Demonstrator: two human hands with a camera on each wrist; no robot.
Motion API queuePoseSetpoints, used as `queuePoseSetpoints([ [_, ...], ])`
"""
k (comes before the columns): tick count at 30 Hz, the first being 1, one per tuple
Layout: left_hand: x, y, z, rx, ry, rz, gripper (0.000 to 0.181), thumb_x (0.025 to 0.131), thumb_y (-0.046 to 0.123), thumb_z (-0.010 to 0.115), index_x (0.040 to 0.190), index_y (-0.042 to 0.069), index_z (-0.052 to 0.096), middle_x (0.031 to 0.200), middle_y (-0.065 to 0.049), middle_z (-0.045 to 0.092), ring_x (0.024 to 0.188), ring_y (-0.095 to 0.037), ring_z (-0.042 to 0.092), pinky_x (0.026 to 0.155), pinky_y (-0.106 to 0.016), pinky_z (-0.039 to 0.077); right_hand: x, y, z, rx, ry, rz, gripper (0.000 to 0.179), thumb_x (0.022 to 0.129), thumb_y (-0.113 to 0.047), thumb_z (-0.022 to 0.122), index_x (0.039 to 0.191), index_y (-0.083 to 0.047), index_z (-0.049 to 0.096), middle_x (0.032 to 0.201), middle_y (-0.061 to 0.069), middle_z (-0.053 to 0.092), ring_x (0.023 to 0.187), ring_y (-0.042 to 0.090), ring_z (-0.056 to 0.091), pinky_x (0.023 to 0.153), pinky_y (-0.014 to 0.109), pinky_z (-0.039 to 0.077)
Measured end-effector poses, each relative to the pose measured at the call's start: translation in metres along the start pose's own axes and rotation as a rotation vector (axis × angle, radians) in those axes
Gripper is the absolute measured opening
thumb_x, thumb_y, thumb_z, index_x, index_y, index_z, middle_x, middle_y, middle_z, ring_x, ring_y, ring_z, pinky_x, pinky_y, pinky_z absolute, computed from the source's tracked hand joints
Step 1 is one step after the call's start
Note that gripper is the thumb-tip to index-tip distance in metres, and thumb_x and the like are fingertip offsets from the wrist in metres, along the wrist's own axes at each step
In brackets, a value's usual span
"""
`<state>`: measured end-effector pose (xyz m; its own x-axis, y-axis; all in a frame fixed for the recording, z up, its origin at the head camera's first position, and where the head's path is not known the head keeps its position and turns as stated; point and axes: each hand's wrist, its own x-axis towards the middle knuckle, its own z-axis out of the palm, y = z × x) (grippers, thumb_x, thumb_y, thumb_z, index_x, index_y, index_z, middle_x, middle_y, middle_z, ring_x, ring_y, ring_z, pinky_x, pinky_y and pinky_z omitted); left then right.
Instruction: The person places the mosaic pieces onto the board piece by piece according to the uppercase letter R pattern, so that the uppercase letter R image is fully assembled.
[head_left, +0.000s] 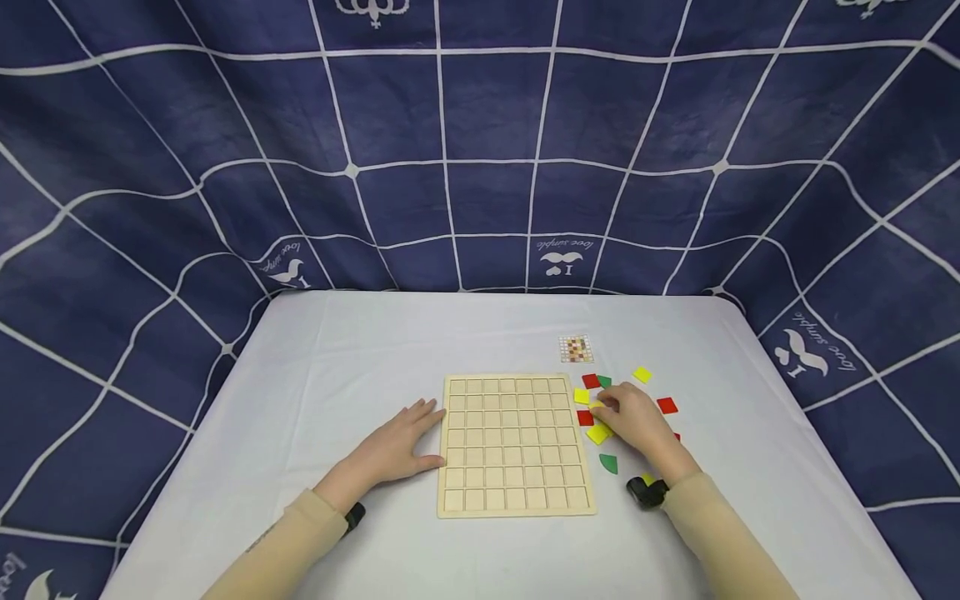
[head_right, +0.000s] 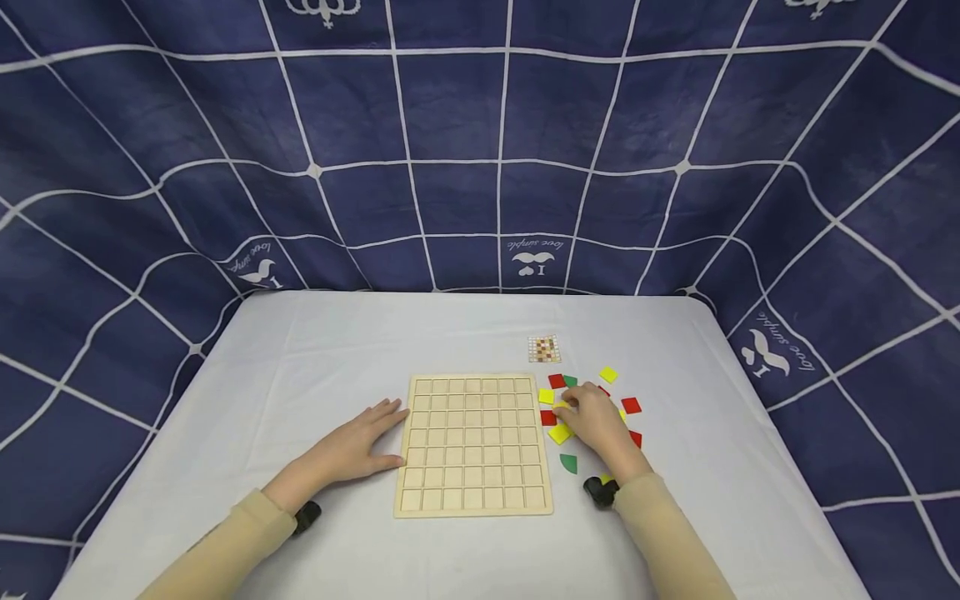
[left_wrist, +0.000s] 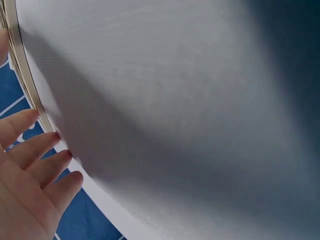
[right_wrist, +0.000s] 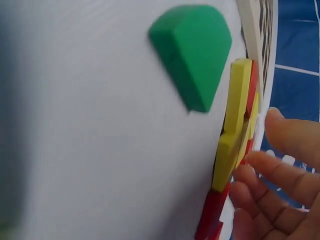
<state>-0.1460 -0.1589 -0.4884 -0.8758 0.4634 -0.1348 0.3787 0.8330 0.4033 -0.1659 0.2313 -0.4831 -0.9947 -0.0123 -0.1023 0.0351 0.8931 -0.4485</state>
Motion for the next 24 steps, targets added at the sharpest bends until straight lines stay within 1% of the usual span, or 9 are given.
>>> queuePoseSetpoints([
  [2,0.0,0.001,0.001,-0.011,-0.013,-0.009,0.082,0.083,0.05,0.074,0.147,0.008,0.046,0.158,-0.018,0.034,0.146,-0.039,0.031,0.116,-0.056,0.034,0.002,0.0,0.002,0.016,-0.025,0.047,0.042,0.088,-0.03,0.075,0.117,-0.001,0.068,0.098,0.01,0.061,0.084,0.022,0.053,0.076,0.033,0.05],
  [4,-0.001,0.002,0.002,-0.015,-0.023,-0.013,0.083,0.083,0.05,0.074,0.148,0.008,0.045,0.159,-0.016,0.033,0.148,-0.037,0.029,0.116,-0.055,0.035,0.003,0.0,0.003,0.033,-0.041,0.081,0.043,0.087,-0.03,0.075,0.117,0.0,0.067,0.098,0.011,0.059,0.084,0.022,0.053,0.075,0.033,0.05],
  [7,-0.001,0.004,0.004,-0.031,-0.034,-0.013,0.084,0.083,0.049,0.075,0.149,0.008,0.043,0.16,-0.015,0.03,0.149,-0.035,0.027,0.116,-0.054,0.035,0.006,-0.001,0.004,0.05,-0.047,0.092,0.043,0.086,-0.028,0.076,0.116,0.002,0.066,0.099,0.012,0.062,0.085,0.023,0.055,0.077,0.036,0.052],
  [10,-0.003,0.005,0.005,-0.064,-0.036,-0.011,0.087,0.081,0.048,0.077,0.149,0.008,0.042,0.161,-0.015,0.029,0.15,-0.034,0.025,0.116,-0.054,0.035,0.008,-0.003,0.004,0.092,-0.06,0.128,0.042,0.086,-0.024,0.077,0.116,0.003,0.064,0.099,0.014,0.064,0.085,0.024,0.057,0.076,0.036,0.053],
  [15,-0.004,0.006,0.005,-0.12,-0.053,-0.013,0.089,0.081,0.045,0.078,0.152,0.008,0.038,0.163,-0.016,0.023,0.151,-0.035,0.02,0.118,-0.055,0.03,0.011,-0.003,0.001,0.137,-0.091,0.229,0.039,0.087,-0.023,0.076,0.113,0.002,0.062,0.095,0.012,0.062,0.081,0.023,0.055,0.069,0.029,0.049],
  [19,-0.005,0.007,0.006,-0.143,-0.071,-0.019,0.09,0.082,0.043,0.077,0.153,0.008,0.034,0.164,-0.016,0.019,0.151,-0.035,0.019,0.121,-0.053,0.025,0.011,-0.001,0.0,0.148,-0.097,0.244,0.036,0.086,-0.023,0.077,0.108,0.001,0.062,0.09,0.011,0.058,0.079,0.022,0.053,0.065,0.026,0.044],
  [21,-0.005,0.007,0.007,-0.142,-0.078,-0.021,0.091,0.083,0.043,0.076,0.154,0.008,0.033,0.164,-0.015,0.018,0.152,-0.034,0.018,0.122,-0.051,0.024,0.012,-0.001,0.001,0.168,-0.099,0.241,0.035,0.086,-0.023,0.077,0.107,0.0,0.062,0.09,0.011,0.058,0.078,0.022,0.053,0.065,0.026,0.044],
  [24,-0.006,0.006,0.007,-0.153,-0.082,-0.005,0.091,0.083,0.041,0.076,0.154,0.006,0.032,0.164,-0.014,0.018,0.152,-0.032,0.018,0.122,-0.05,0.023,0.01,-0.001,0.0,0.205,-0.087,0.227,0.032,0.086,-0.022,0.077,0.106,-0.001,0.062,0.091,0.011,0.06,0.077,0.021,0.054,0.065,0.025,0.045],
])
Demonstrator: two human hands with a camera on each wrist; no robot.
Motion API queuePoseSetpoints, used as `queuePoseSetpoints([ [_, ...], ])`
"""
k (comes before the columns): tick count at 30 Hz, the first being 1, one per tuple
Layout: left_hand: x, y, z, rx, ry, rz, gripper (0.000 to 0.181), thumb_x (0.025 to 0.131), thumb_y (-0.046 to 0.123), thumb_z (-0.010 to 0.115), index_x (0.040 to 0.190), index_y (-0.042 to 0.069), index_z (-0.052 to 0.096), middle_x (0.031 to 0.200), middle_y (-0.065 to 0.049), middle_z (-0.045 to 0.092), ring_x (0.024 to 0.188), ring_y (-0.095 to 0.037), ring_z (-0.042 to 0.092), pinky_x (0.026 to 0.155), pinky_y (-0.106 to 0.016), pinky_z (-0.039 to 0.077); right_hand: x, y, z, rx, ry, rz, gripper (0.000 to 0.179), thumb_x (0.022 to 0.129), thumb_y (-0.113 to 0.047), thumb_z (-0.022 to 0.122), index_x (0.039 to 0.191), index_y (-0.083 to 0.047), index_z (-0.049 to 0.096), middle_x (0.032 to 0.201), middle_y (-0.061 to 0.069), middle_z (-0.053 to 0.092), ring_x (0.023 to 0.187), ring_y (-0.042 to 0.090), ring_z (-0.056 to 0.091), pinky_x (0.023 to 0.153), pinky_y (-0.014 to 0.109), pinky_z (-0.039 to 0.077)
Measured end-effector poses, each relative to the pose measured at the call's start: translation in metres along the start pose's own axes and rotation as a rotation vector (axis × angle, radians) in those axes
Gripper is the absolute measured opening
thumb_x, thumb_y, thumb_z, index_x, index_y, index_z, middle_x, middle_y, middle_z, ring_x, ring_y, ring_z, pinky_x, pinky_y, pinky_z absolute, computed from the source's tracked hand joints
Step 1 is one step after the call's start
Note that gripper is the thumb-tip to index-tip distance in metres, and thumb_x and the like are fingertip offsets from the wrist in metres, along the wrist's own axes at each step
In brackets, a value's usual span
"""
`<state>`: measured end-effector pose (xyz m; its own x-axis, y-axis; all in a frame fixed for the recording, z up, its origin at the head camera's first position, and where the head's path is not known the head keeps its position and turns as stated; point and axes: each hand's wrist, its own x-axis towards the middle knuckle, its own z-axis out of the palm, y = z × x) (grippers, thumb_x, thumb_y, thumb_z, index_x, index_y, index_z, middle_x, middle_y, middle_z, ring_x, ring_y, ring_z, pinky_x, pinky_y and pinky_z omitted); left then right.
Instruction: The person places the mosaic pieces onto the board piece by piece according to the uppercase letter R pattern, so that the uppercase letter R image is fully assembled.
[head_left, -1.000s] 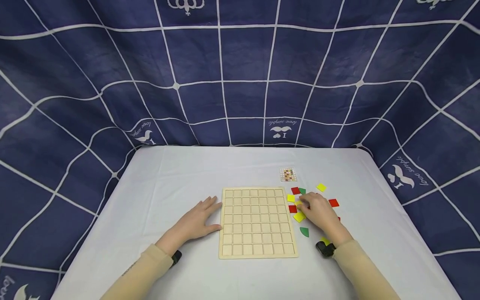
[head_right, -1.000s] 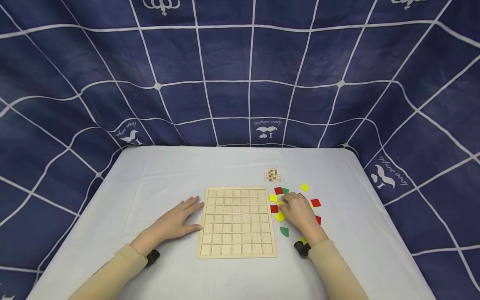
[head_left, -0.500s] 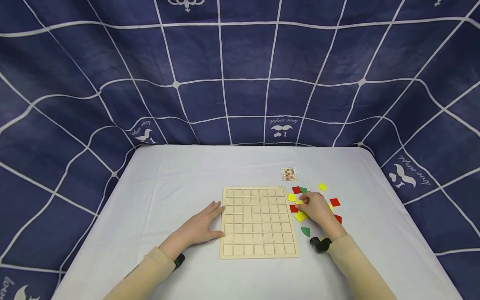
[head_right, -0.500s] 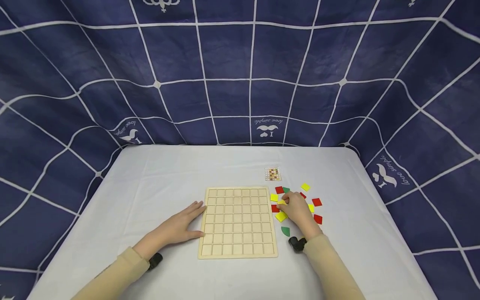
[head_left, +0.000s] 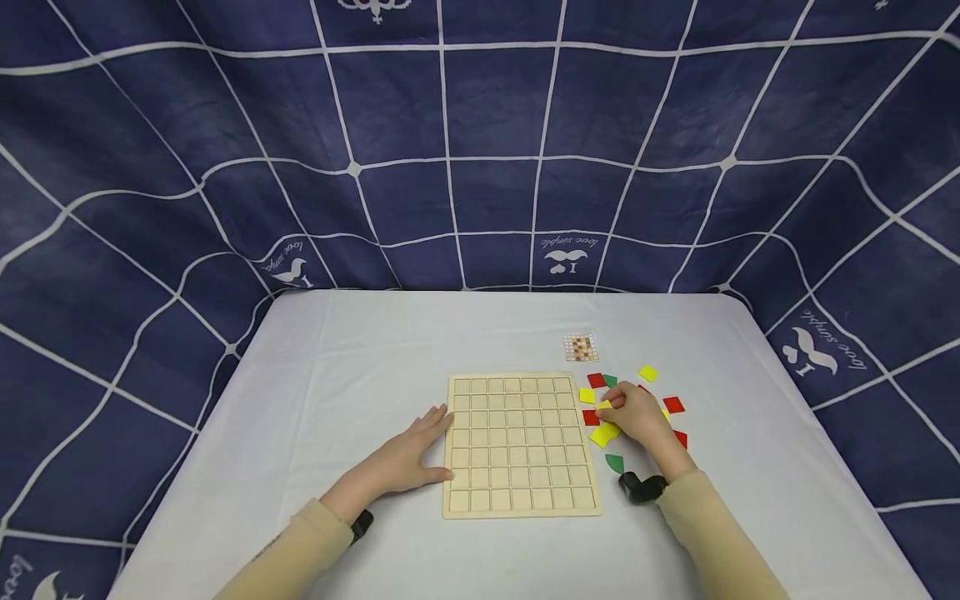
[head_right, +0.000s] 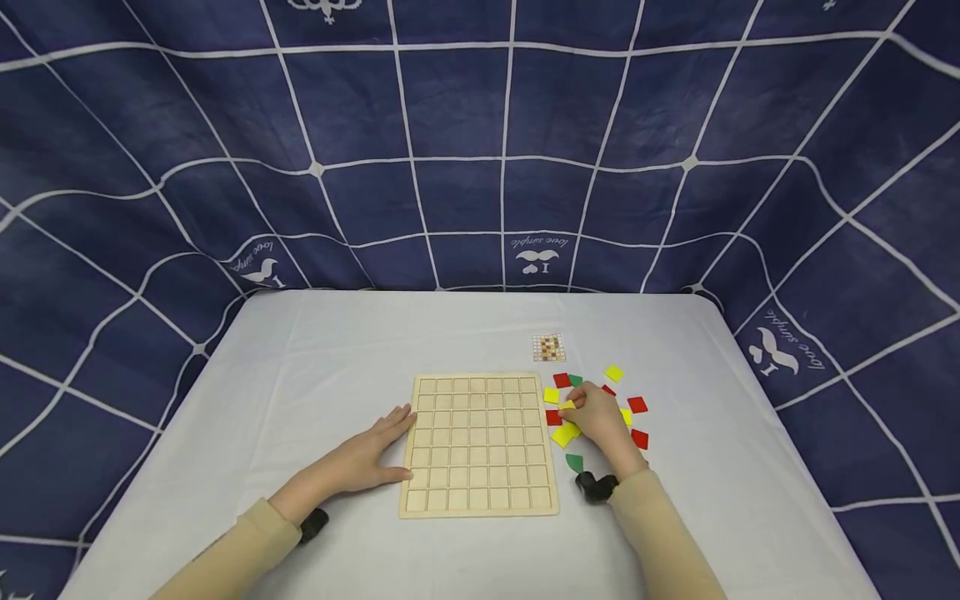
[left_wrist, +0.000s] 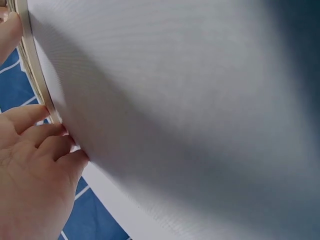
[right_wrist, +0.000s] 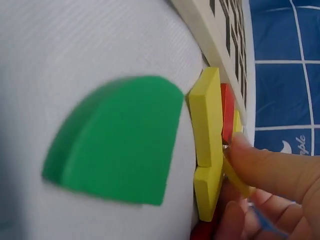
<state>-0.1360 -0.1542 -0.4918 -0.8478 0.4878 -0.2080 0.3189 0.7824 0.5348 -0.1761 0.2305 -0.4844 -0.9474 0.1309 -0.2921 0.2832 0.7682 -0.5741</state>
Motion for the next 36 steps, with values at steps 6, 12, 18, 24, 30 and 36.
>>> queuePoseSetpoints([
  [6,-0.001,-0.001,-0.002,-0.008,-0.007,0.013,0.09,0.084,0.04,0.076,0.154,0.005,0.031,0.164,-0.013,0.018,0.152,-0.032,0.017,0.123,-0.05,0.022,-0.005,-0.012,0.003,0.132,0.057,-0.039,0.033,0.087,-0.025,0.076,0.107,-0.003,0.062,0.089,0.009,0.062,0.073,0.018,0.055,0.06,0.022,0.044],
  [12,0.001,-0.001,-0.003,0.002,-0.008,0.013,0.09,0.084,0.04,0.076,0.154,0.005,0.031,0.164,-0.014,0.019,0.152,-0.032,0.017,0.123,-0.049,0.022,-0.003,-0.043,0.02,0.327,0.026,-0.128,0.028,0.086,-0.022,0.077,0.104,-0.004,0.064,0.087,0.006,0.068,0.072,0.017,0.062,0.061,0.022,0.051],
  [18,0.001,-0.001,-0.003,0.006,-0.007,0.02,0.09,0.084,0.04,0.076,0.154,0.005,0.031,0.164,-0.014,0.019,0.152,-0.031,0.017,0.124,-0.048,0.021,0.0,-0.081,0.054,0.435,-0.075,-0.229,0.019,0.088,-0.011,0.073,0.106,-0.004,0.069,0.089,0.007,0.071,0.075,0.018,0.067,0.068,0.029,0.057],
  [24,0.001,0.0,-0.001,-0.012,-0.015,0.02,0.09,0.085,0.04,0.075,0.154,0.005,0.031,0.164,-0.014,0.019,0.153,-0.031,0.017,0.124,-0.049,0.021,0.003,-0.104,0.08,0.325,-0.087,-0.3,0.015,0.089,-0.014,0.073,0.104,-0.012,0.074,0.089,0.003,0.07,0.072,0.014,0.063,0.065,0.026,0.052],
  [30,0.002,-0.001,0.002,0.001,-0.03,0.018,0.09,0.085,0.042,0.074,0.155,0.007,0.029,0.165,-0.012,0.017,0.153,-0.028,0.015,0.124,-0.047,0.019,0.007,-0.107,0.091,0.169,-0.036,-0.393,0.012,0.088,-0.011,0.072,0.1,-0.011,0.076,0.091,0.004,0.071,0.078,0.013,0.062,0.071,0.029,0.054],
  [36,0.001,0.0,-0.001,0.018,-0.023,0.02,0.09,0.086,0.041,0.074,0.155,0.006,0.028,0.164,-0.013,0.018,0.153,-0.029,0.015,0.124,-0.047,0.019,0.008,-0.11,0.094,0.097,-0.015,-0.463,0.012,0.088,-0.011,0.073,0.098,-0.01,0.079,0.088,0.004,0.064,0.077,0.013,0.057,0.07,0.027,0.051],
])
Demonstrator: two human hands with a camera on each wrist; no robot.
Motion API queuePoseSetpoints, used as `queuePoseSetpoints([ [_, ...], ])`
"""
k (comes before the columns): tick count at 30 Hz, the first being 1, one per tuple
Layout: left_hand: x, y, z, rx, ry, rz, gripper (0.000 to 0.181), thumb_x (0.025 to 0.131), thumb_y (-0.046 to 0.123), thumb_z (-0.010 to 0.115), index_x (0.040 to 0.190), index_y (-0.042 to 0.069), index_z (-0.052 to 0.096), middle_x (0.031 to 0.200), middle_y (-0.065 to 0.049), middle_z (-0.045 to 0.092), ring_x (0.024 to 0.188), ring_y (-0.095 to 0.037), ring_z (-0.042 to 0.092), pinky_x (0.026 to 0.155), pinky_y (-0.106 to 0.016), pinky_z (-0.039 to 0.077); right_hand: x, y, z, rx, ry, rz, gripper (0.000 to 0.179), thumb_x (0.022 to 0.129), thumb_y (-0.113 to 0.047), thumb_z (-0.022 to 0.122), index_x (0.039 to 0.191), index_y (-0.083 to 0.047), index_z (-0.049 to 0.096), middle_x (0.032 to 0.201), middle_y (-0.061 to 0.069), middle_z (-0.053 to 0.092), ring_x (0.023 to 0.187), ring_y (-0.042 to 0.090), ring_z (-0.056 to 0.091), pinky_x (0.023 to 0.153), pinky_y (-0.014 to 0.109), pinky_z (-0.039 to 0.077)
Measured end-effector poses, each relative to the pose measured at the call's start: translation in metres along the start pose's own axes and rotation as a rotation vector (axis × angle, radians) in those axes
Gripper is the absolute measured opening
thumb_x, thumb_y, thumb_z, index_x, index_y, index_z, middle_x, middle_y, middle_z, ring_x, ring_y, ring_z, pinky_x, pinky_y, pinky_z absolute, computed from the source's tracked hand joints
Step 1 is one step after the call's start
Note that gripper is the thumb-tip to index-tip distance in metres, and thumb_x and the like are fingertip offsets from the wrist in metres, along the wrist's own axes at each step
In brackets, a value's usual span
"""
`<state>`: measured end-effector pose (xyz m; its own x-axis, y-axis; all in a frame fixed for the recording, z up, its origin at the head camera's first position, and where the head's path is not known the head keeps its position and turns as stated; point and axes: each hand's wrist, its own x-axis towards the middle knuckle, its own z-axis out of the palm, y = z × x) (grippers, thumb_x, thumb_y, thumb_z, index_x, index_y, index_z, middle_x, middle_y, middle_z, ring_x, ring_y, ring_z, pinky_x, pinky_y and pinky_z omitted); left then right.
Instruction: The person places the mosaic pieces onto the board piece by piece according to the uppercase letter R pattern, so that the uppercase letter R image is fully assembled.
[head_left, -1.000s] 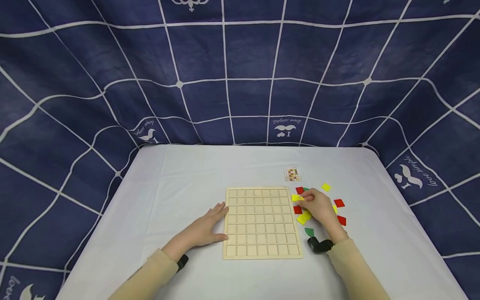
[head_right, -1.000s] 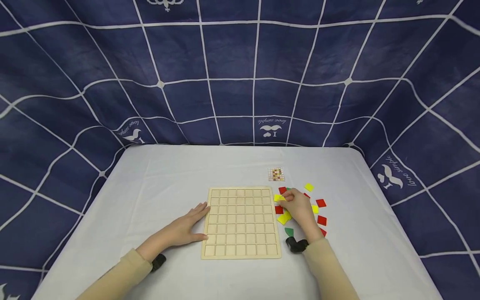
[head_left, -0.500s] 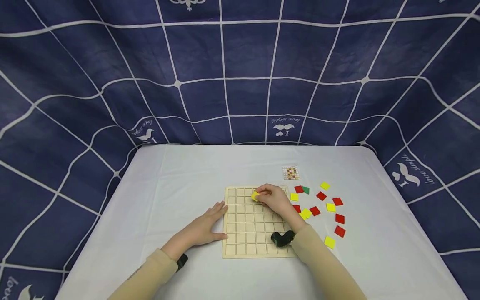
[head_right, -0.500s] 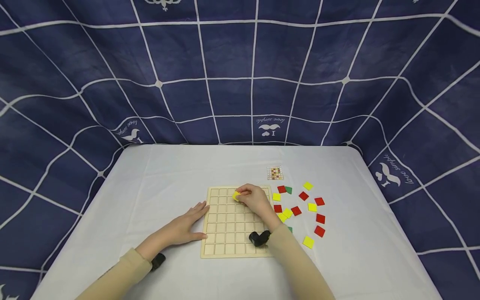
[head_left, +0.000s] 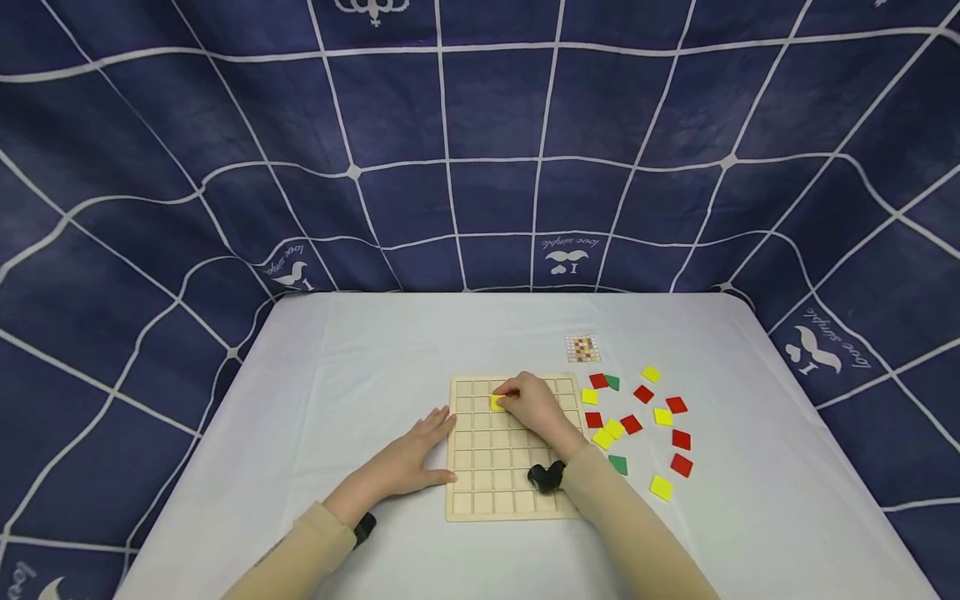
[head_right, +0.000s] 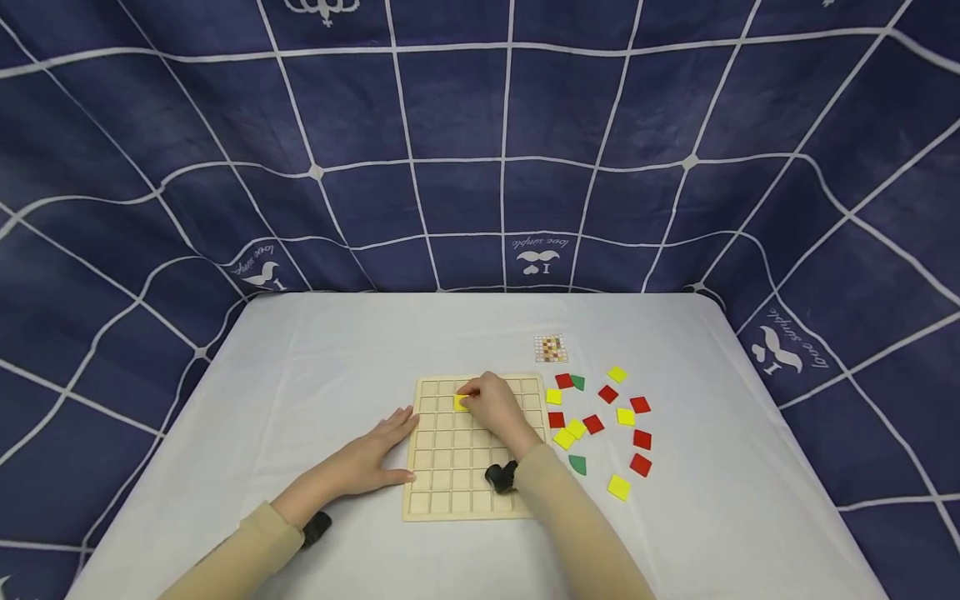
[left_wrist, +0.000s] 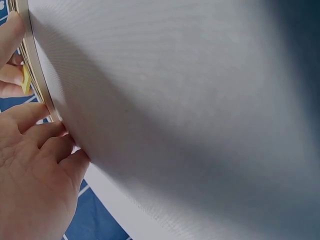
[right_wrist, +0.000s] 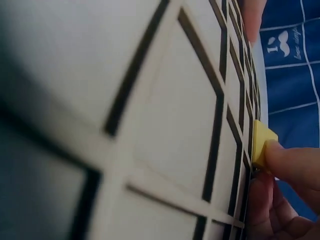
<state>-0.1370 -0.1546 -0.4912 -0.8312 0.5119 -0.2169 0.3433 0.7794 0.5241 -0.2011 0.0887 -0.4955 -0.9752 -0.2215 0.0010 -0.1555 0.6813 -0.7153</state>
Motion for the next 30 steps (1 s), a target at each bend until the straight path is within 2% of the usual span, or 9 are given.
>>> queuePoseSetpoints([
  [9,0.0,0.003,-0.001,0.002,0.014,0.007,0.09,0.086,0.042,0.074,0.154,0.003,0.03,0.164,-0.016,0.019,0.152,-0.031,0.017,0.123,-0.049,0.021,-0.001,-0.007,-0.001,-0.083,-0.034,0.004,0.017,0.09,-0.009,0.071,0.106,-0.011,0.078,0.089,0.003,0.056,0.075,0.011,0.05,0.067,0.024,0.046],
  [12,-0.001,0.003,-0.001,0.002,0.015,0.009,0.09,0.085,0.042,0.074,0.154,0.003,0.03,0.164,-0.016,0.019,0.152,-0.032,0.018,0.123,-0.049,0.021,-0.003,-0.007,-0.004,-0.055,-0.033,0.01,0.02,0.09,-0.012,0.071,0.11,-0.009,0.076,0.09,0.003,0.057,0.076,0.012,0.051,0.068,0.026,0.047],
  [15,-0.002,0.002,-0.002,0.006,0.013,0.011,0.09,0.085,0.042,0.074,0.154,0.003,0.03,0.164,-0.016,0.019,0.152,-0.032,0.018,0.123,-0.049,0.021,-0.005,-0.002,-0.014,0.002,0.001,0.042,0.021,0.092,-0.017,0.069,0.111,-0.009,0.074,0.095,0.004,0.063,0.082,0.015,0.058,0.073,0.029,0.052],
  [18,-0.002,0.0,-0.002,0.012,0.015,0.014,0.09,0.085,0.041,0.074,0.154,0.003,0.03,0.164,-0.015,0.019,0.152,-0.031,0.017,0.124,-0.048,0.02,-0.007,0.008,-0.034,0.077,0.053,0.108,0.021,0.095,-0.021,0.066,0.112,-0.011,0.074,0.105,0.007,0.069,0.092,0.019,0.065,0.081,0.035,0.056],
  [22,-0.002,-0.001,-0.002,0.005,0.02,0.022,0.09,0.085,0.04,0.075,0.154,0.003,0.03,0.164,-0.015,0.019,0.152,-0.031,0.017,0.124,-0.048,0.019,-0.011,0.03,-0.072,0.127,0.108,0.216,0.025,0.097,-0.022,0.062,0.116,-0.009,0.071,0.113,0.012,0.07,0.099,0.024,0.066,0.086,0.039,0.056],
  [27,-0.001,-0.003,0.001,-0.004,0.023,0.029,0.09,0.085,0.041,0.075,0.153,0.002,0.031,0.164,-0.016,0.019,0.152,-0.032,0.017,0.123,-0.049,0.02,-0.026,0.066,-0.114,0.045,0.192,0.379,0.03,0.098,-0.022,0.06,0.121,-0.003,0.066,0.11,0.016,0.068,0.09,0.024,0.063,0.077,0.031,0.055],
  [30,-0.001,-0.004,0.002,-0.008,0.025,0.032,0.091,0.084,0.041,0.075,0.153,0.003,0.031,0.164,-0.016,0.019,0.152,-0.032,0.018,0.123,-0.049,0.02,-0.037,0.084,-0.131,0.01,0.207,0.463,0.033,0.098,-0.023,0.059,0.124,-0.001,0.063,0.11,0.019,0.065,0.086,0.025,0.06,0.071,0.026,0.052],
])
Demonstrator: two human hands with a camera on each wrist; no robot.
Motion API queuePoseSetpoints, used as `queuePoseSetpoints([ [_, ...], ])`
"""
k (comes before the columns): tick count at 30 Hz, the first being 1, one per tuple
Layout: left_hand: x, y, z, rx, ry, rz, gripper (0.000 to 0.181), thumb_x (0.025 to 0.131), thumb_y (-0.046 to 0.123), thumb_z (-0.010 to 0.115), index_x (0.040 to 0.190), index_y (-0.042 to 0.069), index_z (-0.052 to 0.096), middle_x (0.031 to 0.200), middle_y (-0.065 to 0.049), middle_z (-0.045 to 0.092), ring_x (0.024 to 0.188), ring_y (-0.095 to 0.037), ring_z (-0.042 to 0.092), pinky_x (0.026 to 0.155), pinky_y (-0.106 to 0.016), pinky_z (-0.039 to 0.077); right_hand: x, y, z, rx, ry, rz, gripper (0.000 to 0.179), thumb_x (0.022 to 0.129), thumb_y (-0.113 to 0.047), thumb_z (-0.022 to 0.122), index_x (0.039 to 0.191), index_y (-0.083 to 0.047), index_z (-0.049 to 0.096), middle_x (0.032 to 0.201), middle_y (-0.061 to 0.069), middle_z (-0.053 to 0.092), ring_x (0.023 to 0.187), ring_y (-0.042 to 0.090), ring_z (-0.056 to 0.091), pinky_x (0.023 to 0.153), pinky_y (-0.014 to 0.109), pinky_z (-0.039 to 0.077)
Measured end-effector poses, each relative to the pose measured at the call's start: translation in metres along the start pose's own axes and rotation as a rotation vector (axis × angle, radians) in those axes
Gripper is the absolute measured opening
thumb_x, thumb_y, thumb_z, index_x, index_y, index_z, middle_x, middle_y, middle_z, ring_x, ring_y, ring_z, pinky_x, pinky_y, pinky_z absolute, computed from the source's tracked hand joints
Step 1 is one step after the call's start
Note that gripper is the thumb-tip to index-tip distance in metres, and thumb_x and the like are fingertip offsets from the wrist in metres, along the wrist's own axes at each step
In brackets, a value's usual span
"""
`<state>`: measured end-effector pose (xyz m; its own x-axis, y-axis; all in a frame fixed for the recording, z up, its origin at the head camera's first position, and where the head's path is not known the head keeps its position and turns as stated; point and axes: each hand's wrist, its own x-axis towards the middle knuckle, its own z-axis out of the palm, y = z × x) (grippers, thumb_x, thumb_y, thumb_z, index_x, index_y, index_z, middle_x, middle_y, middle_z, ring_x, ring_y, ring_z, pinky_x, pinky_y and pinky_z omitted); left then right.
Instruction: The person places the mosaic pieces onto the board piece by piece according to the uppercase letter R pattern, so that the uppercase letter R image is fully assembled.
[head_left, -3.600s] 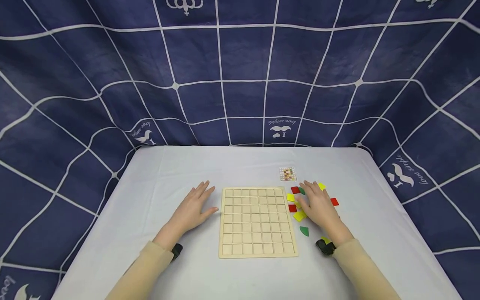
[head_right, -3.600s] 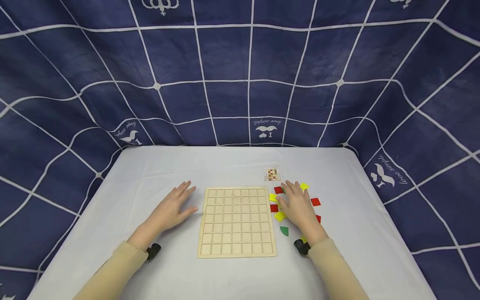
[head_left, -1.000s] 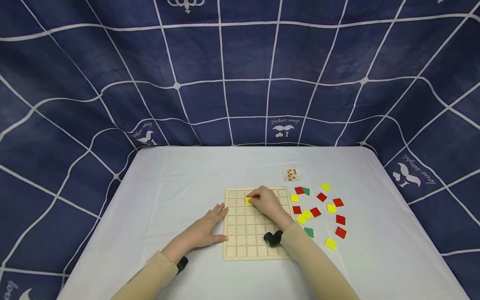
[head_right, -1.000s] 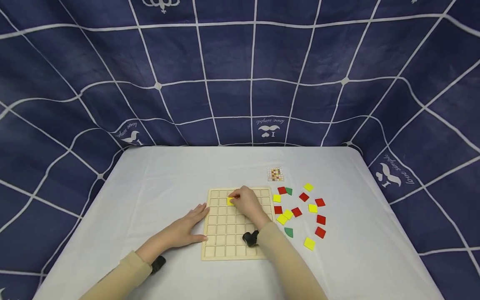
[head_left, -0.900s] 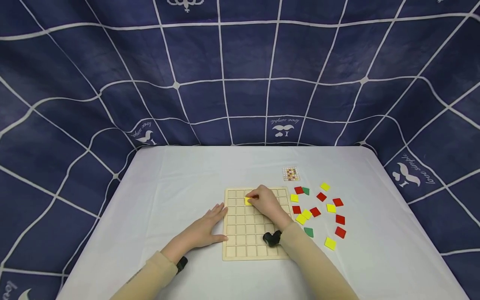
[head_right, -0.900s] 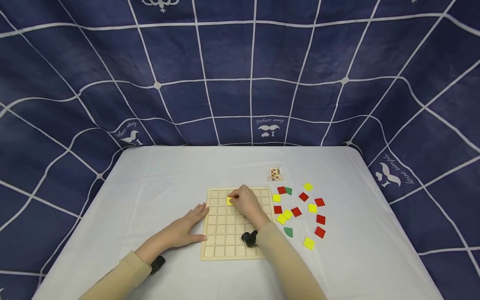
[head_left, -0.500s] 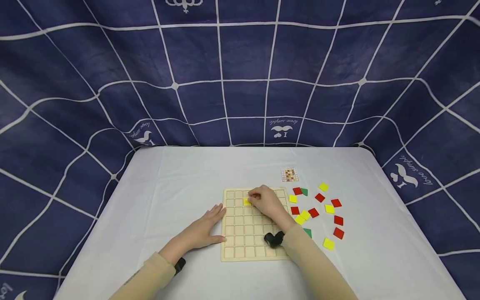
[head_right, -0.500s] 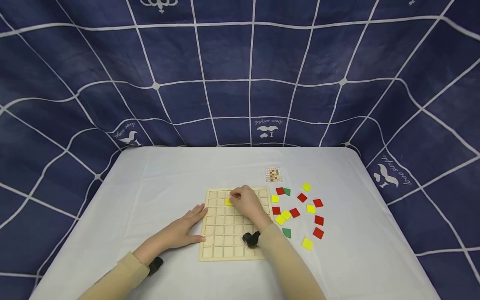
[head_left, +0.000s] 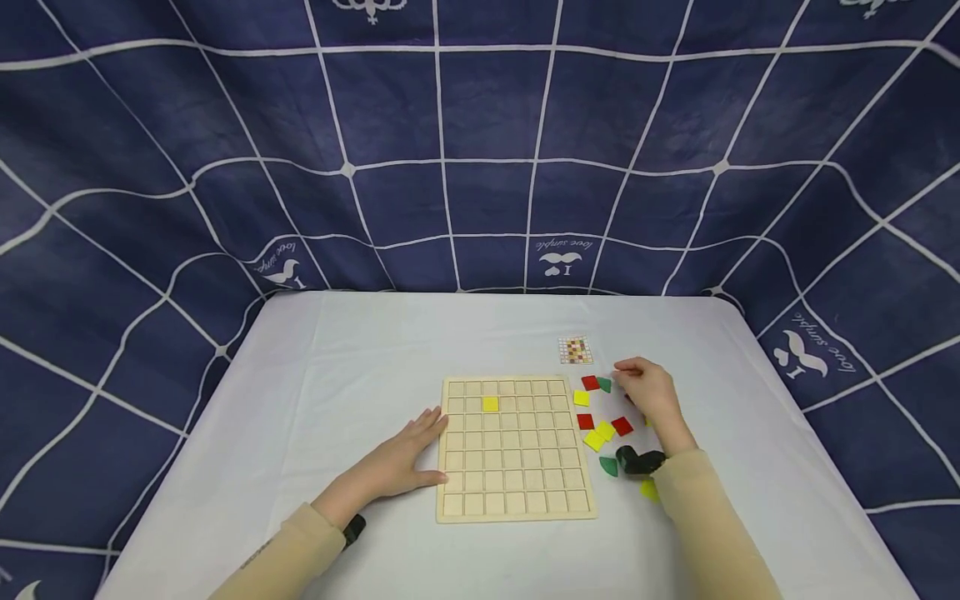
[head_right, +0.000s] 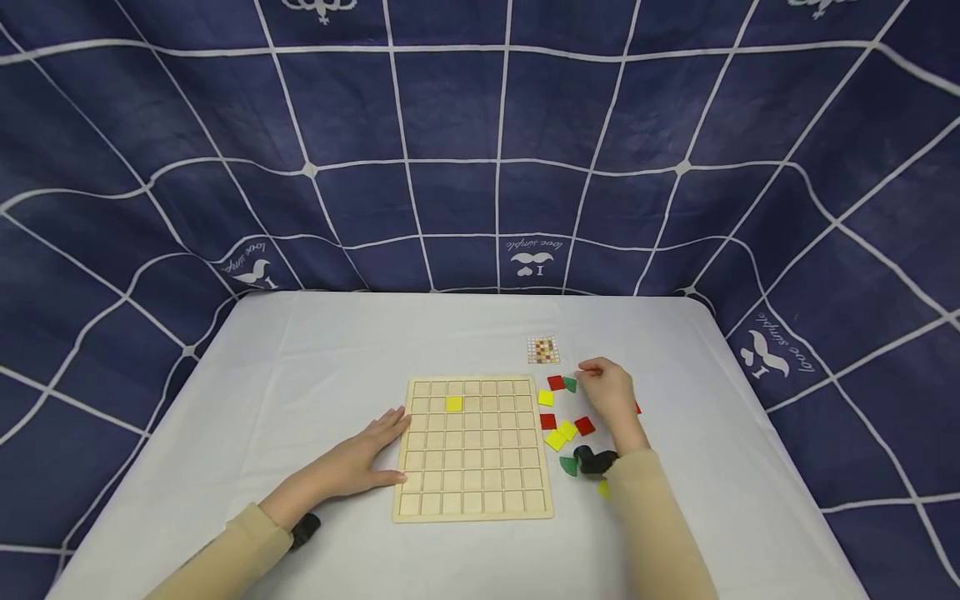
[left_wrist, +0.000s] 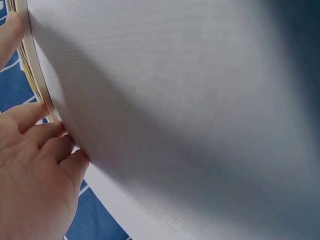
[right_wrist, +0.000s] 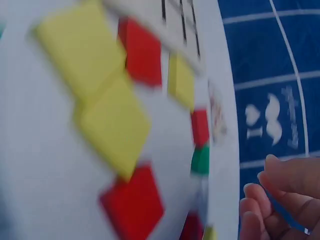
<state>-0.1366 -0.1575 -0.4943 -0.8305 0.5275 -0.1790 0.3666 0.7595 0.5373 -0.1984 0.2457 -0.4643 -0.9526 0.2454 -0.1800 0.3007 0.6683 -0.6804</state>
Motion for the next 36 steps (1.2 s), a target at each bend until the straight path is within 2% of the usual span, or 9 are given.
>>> queuePoseSetpoints([
  [2,-0.001,-0.001,0.0,-0.001,0.0,-0.001,0.091,0.085,0.042,0.075,0.153,0.003,0.031,0.164,-0.016,0.019,0.152,-0.033,0.018,0.123,-0.049,0.02,-0.001,0.011,-0.007,-0.022,-0.02,0.026,0.036,0.098,-0.024,0.059,0.125,0.0,0.061,0.111,0.021,0.063,0.086,0.026,0.058,0.07,0.025,0.052],
  [9,-0.002,-0.002,0.003,-0.007,-0.004,0.001,0.09,0.085,0.042,0.074,0.153,0.002,0.031,0.164,-0.015,0.019,0.152,-0.032,0.018,0.123,-0.049,0.021,-0.001,0.035,-0.01,-0.086,-0.057,0.05,0.041,0.095,-0.022,0.064,0.124,0.005,0.058,0.115,0.026,0.059,0.093,0.033,0.054,0.084,0.04,0.053],
  [18,-0.004,0.0,0.003,0.003,-0.006,-0.012,0.09,0.084,0.041,0.075,0.154,0.004,0.031,0.164,-0.013,0.02,0.152,-0.03,0.018,0.123,-0.047,0.021,-0.004,0.039,-0.007,-0.135,-0.057,0.071,0.037,0.091,-0.019,0.07,0.117,0.005,0.058,0.1,0.021,0.06,0.084,0.029,0.052,0.067,0.027,0.048],
  [25,-0.002,-0.001,0.002,0.021,-0.012,-0.004,0.09,0.085,0.043,0.074,0.154,0.005,0.03,0.164,-0.013,0.018,0.153,-0.029,0.017,0.124,-0.047,0.02,-0.006,0.038,-0.01,-0.151,-0.064,0.078,0.038,0.091,-0.02,0.071,0.117,0.004,0.056,0.098,0.019,0.057,0.083,0.029,0.051,0.065,0.026,0.047],
  [29,-0.001,-0.001,0.002,0.016,-0.011,0.005,0.09,0.085,0.043,0.074,0.154,0.004,0.031,0.164,-0.013,0.019,0.153,-0.03,0.017,0.123,-0.048,0.021,-0.008,0.035,-0.01,-0.122,-0.047,0.07,0.036,0.092,-0.02,0.07,0.116,0.003,0.058,0.097,0.019,0.06,0.08,0.026,0.052,0.061,0.024,0.046],
  [32,0.0,-0.001,0.001,0.02,-0.012,0.003,0.09,0.085,0.043,0.074,0.154,0.004,0.03,0.164,-0.013,0.018,0.153,-0.03,0.017,0.123,-0.047,0.021,-0.009,0.028,-0.007,-0.052,-0.025,0.07,0.037,0.092,-0.023,0.071,0.118,0.001,0.06,0.096,0.016,0.061,0.078,0.023,0.053,0.06,0.023,0.045],
  [36,0.0,-0.001,0.0,0.02,-0.009,-0.006,0.09,0.085,0.042,0.074,0.154,0.004,0.03,0.164,-0.013,0.018,0.153,-0.03,0.017,0.124,-0.047,0.021,-0.008,0.013,0.005,0.053,-0.052,0.042,0.038,0.091,-0.027,0.072,0.119,-0.003,0.062,0.097,0.012,0.067,0.08,0.02,0.059,0.064,0.02,0.048],
])
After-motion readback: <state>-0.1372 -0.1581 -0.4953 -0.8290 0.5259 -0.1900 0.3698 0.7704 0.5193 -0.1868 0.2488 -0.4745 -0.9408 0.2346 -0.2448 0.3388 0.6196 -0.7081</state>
